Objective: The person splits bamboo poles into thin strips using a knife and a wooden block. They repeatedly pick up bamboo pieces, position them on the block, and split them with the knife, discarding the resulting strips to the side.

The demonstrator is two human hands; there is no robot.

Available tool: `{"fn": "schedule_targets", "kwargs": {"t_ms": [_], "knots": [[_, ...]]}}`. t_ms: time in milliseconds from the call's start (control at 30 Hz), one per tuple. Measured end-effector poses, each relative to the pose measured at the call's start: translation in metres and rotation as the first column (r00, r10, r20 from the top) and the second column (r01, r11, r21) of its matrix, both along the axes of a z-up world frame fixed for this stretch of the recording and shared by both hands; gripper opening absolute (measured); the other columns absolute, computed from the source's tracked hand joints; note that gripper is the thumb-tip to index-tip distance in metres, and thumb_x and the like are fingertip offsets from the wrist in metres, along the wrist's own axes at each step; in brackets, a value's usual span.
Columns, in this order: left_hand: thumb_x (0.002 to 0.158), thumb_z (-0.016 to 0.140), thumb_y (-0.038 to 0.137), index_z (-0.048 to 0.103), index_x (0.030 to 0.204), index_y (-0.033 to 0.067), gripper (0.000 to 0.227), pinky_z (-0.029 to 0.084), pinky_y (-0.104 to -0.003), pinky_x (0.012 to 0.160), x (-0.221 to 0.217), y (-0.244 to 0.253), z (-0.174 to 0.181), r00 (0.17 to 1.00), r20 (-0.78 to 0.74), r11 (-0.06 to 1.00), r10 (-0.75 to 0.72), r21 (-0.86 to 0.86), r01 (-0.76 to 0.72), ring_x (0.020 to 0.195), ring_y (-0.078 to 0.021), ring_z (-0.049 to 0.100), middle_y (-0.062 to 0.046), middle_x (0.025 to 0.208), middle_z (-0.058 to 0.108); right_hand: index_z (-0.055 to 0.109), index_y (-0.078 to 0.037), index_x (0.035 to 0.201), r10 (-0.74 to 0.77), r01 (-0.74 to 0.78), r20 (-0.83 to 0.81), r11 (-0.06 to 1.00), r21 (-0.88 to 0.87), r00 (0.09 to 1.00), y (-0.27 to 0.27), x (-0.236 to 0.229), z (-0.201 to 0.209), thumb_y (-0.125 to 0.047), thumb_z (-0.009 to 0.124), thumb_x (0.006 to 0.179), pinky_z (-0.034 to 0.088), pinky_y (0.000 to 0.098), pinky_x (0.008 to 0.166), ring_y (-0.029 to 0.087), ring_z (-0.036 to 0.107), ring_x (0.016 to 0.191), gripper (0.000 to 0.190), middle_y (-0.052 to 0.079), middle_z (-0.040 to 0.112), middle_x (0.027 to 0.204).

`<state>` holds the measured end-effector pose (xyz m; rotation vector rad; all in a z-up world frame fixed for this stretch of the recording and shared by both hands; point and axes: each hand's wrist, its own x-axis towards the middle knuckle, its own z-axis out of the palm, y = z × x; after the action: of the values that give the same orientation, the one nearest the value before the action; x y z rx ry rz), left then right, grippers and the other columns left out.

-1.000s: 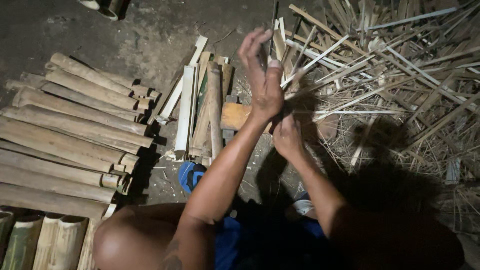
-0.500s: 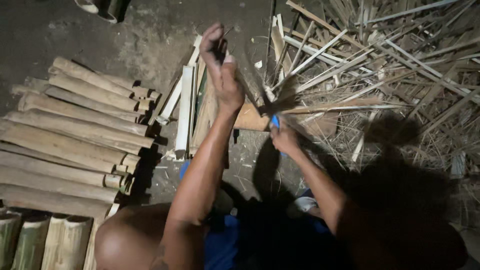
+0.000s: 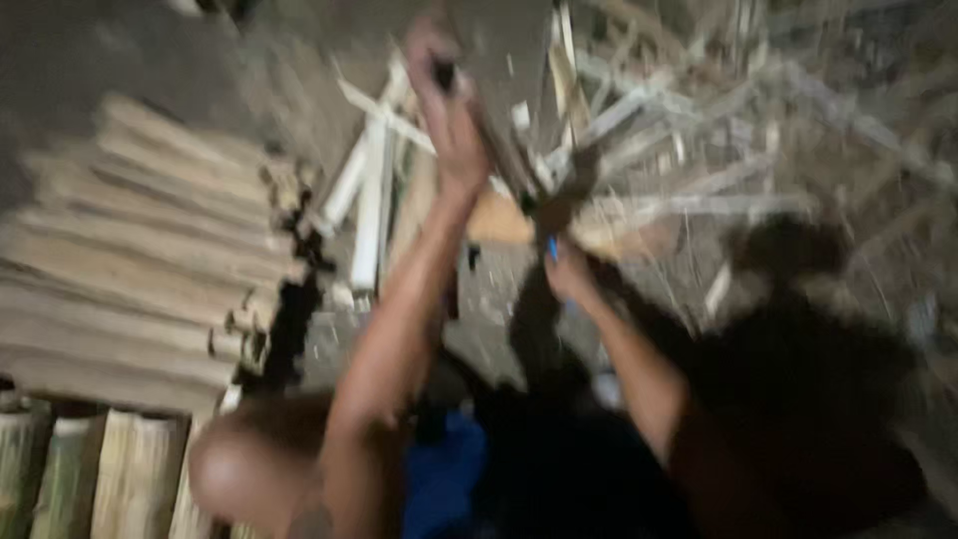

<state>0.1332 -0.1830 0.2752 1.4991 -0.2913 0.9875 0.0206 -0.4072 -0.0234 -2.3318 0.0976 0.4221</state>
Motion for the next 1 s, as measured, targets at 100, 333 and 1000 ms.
{"fn": "schedule_targets", "kwargs": {"t_ms": [100,333,1000], "knots": [[0.111,0.05,0.031,0.051,0.139,0.0076,0.036,0.04,-0.046,0.121,0.01,0.016,0.012,0.981,-0.196,0.995,0.011,-0.097,-0.03,0.136,-0.0315,0.054,-0.016,0.145,0.055,0.049,-0.01,0.14,-0.016,0.013,0.133,1.0,0.027,0.991,-0.008,0.009,0.018,-0.033,0.058,0.099,0.057,0.0513,0.07,0.042,0.07,0.084,0.048,0.025,0.07,0.093],[0.112,0.058,0.025,0.047,0.129,0.0078,0.027,0.051,-0.043,0.118,-0.072,0.016,0.008,0.981,-0.111,0.985,-0.16,0.055,0.167,0.135,-0.025,0.056,-0.013,0.14,0.054,0.047,-0.017,0.145,0.098,-0.098,-0.014,0.971,-0.218,0.995,-0.031,-0.046,0.011,-0.032,0.059,0.094,0.055,0.0586,0.079,0.049,0.068,0.09,0.055,0.029,0.071,0.096],[0.096,0.074,0.01,0.063,0.102,0.0041,0.013,0.051,-0.033,0.094,-0.103,-0.013,0.006,0.969,-0.218,0.983,-0.114,0.118,0.142,0.106,-0.0196,0.054,-0.006,0.108,0.052,0.053,0.0,0.132,0.084,-0.124,0.236,0.979,0.161,0.968,0.012,-0.079,0.272,-0.033,0.058,0.103,0.054,0.0493,0.08,0.044,0.069,0.097,0.044,0.027,0.069,0.107]]}}
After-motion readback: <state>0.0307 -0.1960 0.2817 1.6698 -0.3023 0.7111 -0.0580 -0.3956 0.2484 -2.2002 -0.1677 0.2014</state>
